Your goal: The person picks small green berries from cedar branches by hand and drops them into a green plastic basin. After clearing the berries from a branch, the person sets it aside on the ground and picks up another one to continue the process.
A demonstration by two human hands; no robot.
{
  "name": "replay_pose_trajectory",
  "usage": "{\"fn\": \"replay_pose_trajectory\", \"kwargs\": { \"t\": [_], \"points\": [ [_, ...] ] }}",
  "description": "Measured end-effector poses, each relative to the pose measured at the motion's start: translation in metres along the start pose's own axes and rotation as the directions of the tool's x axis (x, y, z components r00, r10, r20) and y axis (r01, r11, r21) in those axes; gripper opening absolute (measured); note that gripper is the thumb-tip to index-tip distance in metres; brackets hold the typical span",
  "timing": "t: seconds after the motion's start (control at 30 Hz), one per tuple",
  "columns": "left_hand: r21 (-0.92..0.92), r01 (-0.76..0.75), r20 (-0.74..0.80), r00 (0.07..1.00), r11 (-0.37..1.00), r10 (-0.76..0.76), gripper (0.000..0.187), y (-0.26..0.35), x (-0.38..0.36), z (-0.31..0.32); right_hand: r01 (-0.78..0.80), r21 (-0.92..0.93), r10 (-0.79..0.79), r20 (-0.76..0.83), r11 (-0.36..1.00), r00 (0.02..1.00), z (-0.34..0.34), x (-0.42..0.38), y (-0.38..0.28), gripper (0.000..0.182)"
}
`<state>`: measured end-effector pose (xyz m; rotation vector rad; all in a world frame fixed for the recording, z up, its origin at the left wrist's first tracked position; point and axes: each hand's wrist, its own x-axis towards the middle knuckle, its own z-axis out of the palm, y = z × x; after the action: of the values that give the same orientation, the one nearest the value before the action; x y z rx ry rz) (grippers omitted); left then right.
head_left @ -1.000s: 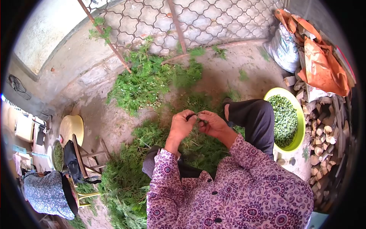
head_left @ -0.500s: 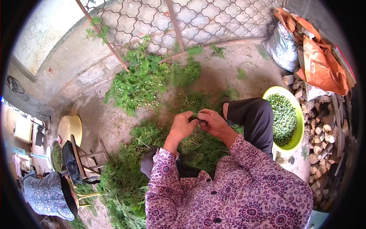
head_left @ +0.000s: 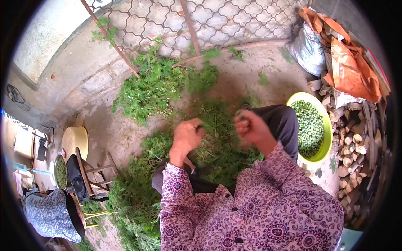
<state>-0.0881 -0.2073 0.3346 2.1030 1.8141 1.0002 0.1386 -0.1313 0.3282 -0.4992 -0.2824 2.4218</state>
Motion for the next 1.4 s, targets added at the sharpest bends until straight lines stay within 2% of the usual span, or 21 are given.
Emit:
{"fn": "replay_pose_trajectory", "kwargs": {
  "t": [0.03, 0.07, 0.1, 0.13, 0.2, 0.27, 0.3, 0.33, 0.4, 0.43, 0.53, 0.57, 0.63, 0.67, 0.7, 0.77, 0.83, 0.97, 1.07, 1.13, 1.4],
  "points": [
    [0.440, 0.111, -0.061, 0.994, 0.891, -0.094, 0.001, -0.006, -0.005, -0.001, 0.157, -0.127, -0.162, -0.025, 0.979, 0.987, 0.001, -0.010, -0.019, 0.003],
    [0.546, 0.217, -0.133, 0.976, 0.809, -0.172, 0.003, -0.020, -0.009, -0.001, 0.282, -0.167, -0.303, -0.118, 0.945, 0.946, -0.003, -0.017, -0.037, 0.005],
    [0.507, 0.255, -0.177, 0.966, 0.823, -0.191, 0.004, -0.023, -0.013, -0.013, 0.407, -0.336, -0.438, -0.019, 0.849, 0.899, -0.016, -0.029, -0.062, 0.009],
    [0.416, 0.364, -0.243, 0.927, 0.833, -0.284, 0.006, -0.021, -0.014, -0.026, 0.502, -0.410, -0.567, -0.045, 0.761, 0.823, -0.024, -0.042, -0.085, 0.013],
    [0.387, 0.587, -0.362, 0.806, 0.711, -0.469, 0.014, -0.019, -0.019, -0.045, 0.523, -0.687, -0.797, -0.138, 0.505, 0.588, -0.044, -0.075, -0.127, 0.022],
    [0.249, 0.603, -0.508, 0.747, 0.757, -0.428, 0.015, -0.032, -0.030, -0.053, 0.355, -0.924, -0.936, -0.011, 0.144, 0.351, -0.099, -0.111, -0.175, 0.023],
    [0.248, 0.611, -0.499, 0.746, 0.751, -0.442, 0.015, -0.036, -0.033, -0.057, 0.124, -0.985, -0.955, 0.147, -0.118, 0.259, -0.143, -0.128, -0.208, 0.030],
    [0.212, 0.629, -0.546, 0.711, 0.748, -0.443, 0.017, -0.039, -0.034, -0.062, -0.614, -0.695, -0.925, 0.228, -0.374, 0.306, -0.114, -0.149, -0.200, 0.037],
    [0.174, 0.650, -0.594, 0.668, 0.740, -0.448, 0.018, -0.036, -0.032, -0.066, -0.865, -0.269, -0.900, 0.233, -0.423, 0.368, -0.143, -0.168, -0.205, 0.041],
    [0.113, 0.624, -0.599, 0.663, 0.773, -0.448, 0.019, -0.033, -0.029, -0.067, -0.862, -0.267, -0.898, 0.231, -0.430, 0.376, -0.151, -0.169, -0.212, 0.041],
    [0.030, 0.552, -0.577, 0.691, 0.833, -0.437, 0.022, -0.034, -0.020, -0.063, -0.681, -0.593, -0.874, 0.081, -0.429, 0.479, -0.131, -0.150, -0.210, 0.041],
    [-0.146, 0.512, -0.517, 0.691, 0.847, -0.506, 0.022, -0.031, -0.014, -0.061, -0.628, -0.656, -0.858, 0.058, -0.418, 0.510, -0.111, -0.129, -0.200, 0.041],
    [-0.568, 0.325, -0.363, 0.726, 0.756, -0.585, 0.018, -0.038, -0.004, -0.056, -0.437, -0.733, -0.785, 0.212, -0.522, 0.582, -0.067, -0.084, -0.164, 0.034],
    [-0.568, 0.321, -0.363, 0.729, 0.758, -0.581, 0.018, -0.033, 0.000, -0.058, -0.318, -0.702, -0.698, 0.353, -0.638, 0.623, -0.064, -0.061, -0.151, 0.032],
    [-0.741, 0.258, -0.270, 0.731, 0.620, -0.627, 0.016, -0.022, 0.003, -0.063, -0.215, -0.608, -0.566, 0.472, -0.764, 0.676, -0.051, -0.040, -0.135, 0.033],
    [-0.929, 0.129, -0.145, 0.734, 0.346, -0.664, 0.013, -0.016, 0.007, -0.066, -0.155, -0.615, -0.495, 0.433, -0.773, 0.754, -0.031, 0.001, -0.092, 0.031],
    [-0.955, 0.082, -0.140, 0.725, 0.286, -0.675, 0.013, -0.020, 0.010, -0.070, 0.031, -0.659, -0.284, 0.366, -0.752, 0.886, -0.044, 0.045, -0.056, 0.027],
    [-0.972, -0.012, -0.178, 0.691, 0.235, -0.701, 0.015, -0.024, 0.010, -0.080, 0.030, -0.662, 0.002, 0.042, -0.749, 0.999, -0.109, 0.102, 0.024, 0.030],
    [-0.964, -0.041, -0.221, 0.665, 0.262, -0.713, 0.018, -0.023, 0.009, -0.086, -0.037, -0.700, 0.086, -0.140, -0.713, 0.986, -0.146, 0.128, 0.054, 0.030],
    [-0.955, -0.026, -0.238, 0.658, 0.294, -0.714, 0.020, -0.022, 0.012, -0.085, -0.195, -0.688, 0.118, -0.379, -0.699, 0.918, -0.156, 0.139, 0.067, 0.033],
    [-0.937, 0.037, -0.250, 0.624, 0.347, -0.740, 0.021, -0.027, 0.017, -0.086, -0.293, -0.524, 0.108, -0.606, -0.800, 0.788, -0.167, 0.183, 0.091, 0.042]
  ]
}}
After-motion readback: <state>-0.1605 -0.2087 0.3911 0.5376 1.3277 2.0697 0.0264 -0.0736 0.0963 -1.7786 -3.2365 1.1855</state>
